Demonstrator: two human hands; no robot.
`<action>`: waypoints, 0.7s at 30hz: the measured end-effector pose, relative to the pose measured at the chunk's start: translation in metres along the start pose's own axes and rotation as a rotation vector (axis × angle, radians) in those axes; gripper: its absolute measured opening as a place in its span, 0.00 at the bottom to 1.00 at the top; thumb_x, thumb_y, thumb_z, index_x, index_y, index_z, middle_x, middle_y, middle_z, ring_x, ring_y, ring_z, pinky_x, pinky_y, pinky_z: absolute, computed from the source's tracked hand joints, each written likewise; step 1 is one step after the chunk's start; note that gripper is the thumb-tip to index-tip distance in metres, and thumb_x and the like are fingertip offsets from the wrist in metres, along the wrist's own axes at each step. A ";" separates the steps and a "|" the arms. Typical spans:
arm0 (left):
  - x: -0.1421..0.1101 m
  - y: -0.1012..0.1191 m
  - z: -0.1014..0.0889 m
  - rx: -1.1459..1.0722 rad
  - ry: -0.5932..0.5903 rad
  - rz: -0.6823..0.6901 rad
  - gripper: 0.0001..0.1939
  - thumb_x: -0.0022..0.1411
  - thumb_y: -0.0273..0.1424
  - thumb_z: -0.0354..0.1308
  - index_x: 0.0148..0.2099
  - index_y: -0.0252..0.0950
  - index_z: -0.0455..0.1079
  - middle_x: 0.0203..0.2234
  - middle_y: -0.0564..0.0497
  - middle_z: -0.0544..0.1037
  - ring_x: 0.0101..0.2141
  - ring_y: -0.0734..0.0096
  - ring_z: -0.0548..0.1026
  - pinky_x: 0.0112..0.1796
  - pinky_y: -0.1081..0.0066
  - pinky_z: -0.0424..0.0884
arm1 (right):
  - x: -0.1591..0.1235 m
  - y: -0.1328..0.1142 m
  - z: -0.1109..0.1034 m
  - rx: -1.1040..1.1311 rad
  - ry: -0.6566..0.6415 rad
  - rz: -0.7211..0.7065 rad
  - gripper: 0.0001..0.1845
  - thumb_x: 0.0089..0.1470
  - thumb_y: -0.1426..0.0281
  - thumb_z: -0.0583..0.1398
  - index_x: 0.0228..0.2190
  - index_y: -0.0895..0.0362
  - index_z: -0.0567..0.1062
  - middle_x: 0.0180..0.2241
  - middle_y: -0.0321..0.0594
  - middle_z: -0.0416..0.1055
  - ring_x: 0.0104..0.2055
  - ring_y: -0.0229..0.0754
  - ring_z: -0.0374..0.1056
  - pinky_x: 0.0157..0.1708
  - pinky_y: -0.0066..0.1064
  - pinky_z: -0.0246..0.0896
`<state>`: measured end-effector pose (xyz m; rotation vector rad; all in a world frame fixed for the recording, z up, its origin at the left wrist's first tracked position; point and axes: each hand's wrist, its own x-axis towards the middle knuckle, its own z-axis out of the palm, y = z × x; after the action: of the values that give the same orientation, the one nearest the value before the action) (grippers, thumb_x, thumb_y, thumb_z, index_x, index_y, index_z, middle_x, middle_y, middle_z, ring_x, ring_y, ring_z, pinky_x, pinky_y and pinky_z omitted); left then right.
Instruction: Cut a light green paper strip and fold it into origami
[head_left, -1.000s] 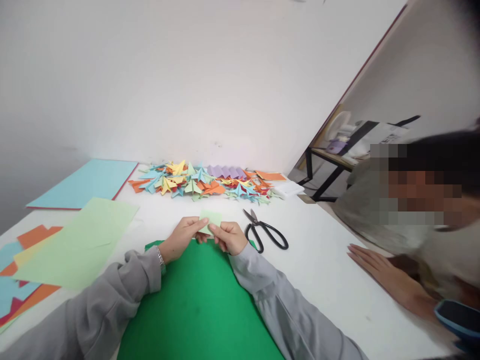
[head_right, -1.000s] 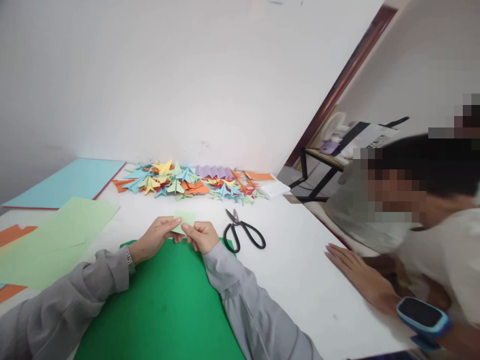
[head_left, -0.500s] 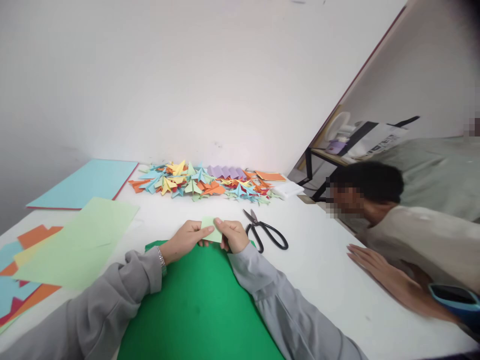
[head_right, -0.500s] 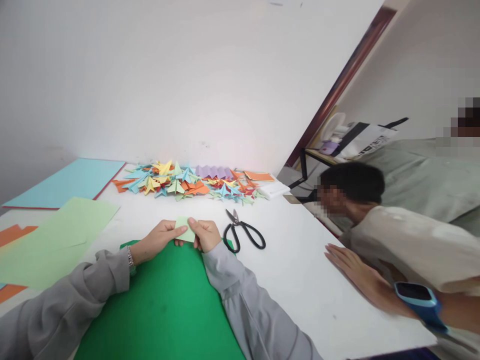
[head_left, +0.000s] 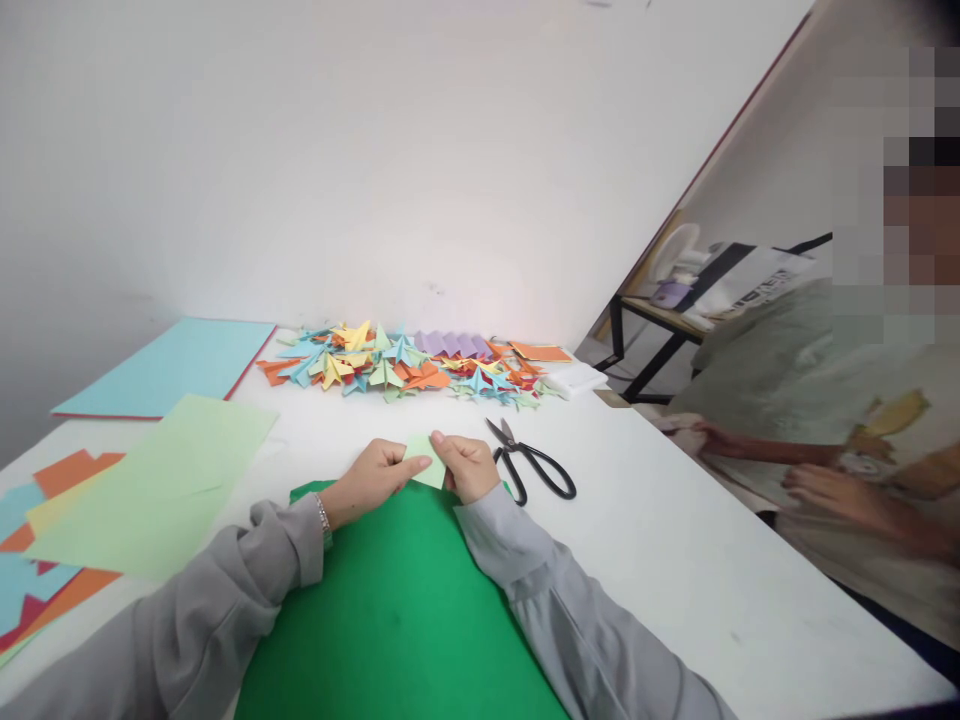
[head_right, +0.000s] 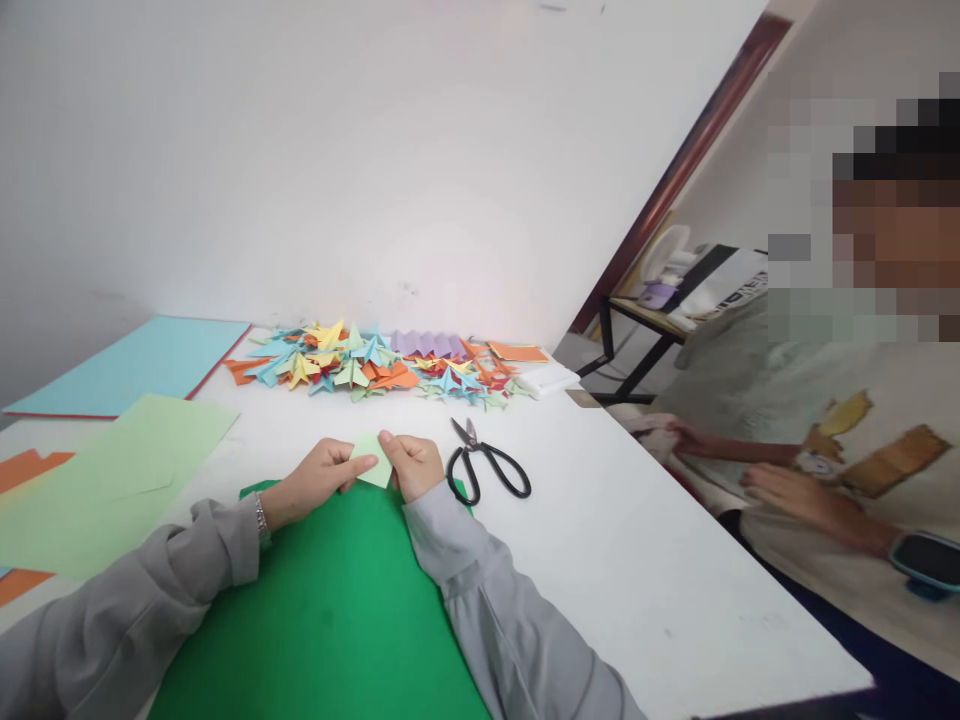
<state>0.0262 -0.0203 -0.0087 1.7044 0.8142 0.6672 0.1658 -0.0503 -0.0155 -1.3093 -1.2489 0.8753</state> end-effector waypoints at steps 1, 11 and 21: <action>0.000 0.001 0.000 0.002 0.011 -0.007 0.22 0.50 0.42 0.53 0.14 0.34 0.54 0.08 0.60 0.53 0.14 0.83 0.49 0.17 0.76 0.46 | 0.000 0.000 0.000 -0.016 0.013 -0.011 0.28 0.44 0.51 0.54 0.06 0.56 0.58 0.04 0.28 0.51 0.09 0.29 0.45 0.12 0.25 0.42; -0.002 0.004 -0.001 -0.190 -0.037 0.000 0.20 0.52 0.43 0.50 0.20 0.31 0.64 0.13 0.55 0.65 0.18 0.78 0.61 0.22 0.75 0.57 | -0.002 0.000 0.001 0.086 -0.124 0.042 0.29 0.43 0.48 0.52 0.07 0.57 0.62 0.04 0.29 0.52 0.08 0.29 0.46 0.09 0.24 0.37; 0.001 -0.002 0.000 -0.201 -0.037 0.002 0.17 0.46 0.39 0.58 0.18 0.31 0.63 0.13 0.57 0.61 0.19 0.78 0.59 0.22 0.76 0.55 | -0.002 0.002 0.001 0.008 -0.133 0.000 0.28 0.42 0.50 0.55 0.07 0.56 0.60 0.04 0.29 0.52 0.08 0.29 0.46 0.10 0.24 0.37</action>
<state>0.0264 -0.0192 -0.0105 1.5320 0.6957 0.6936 0.1654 -0.0514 -0.0182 -1.2609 -1.3466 0.9792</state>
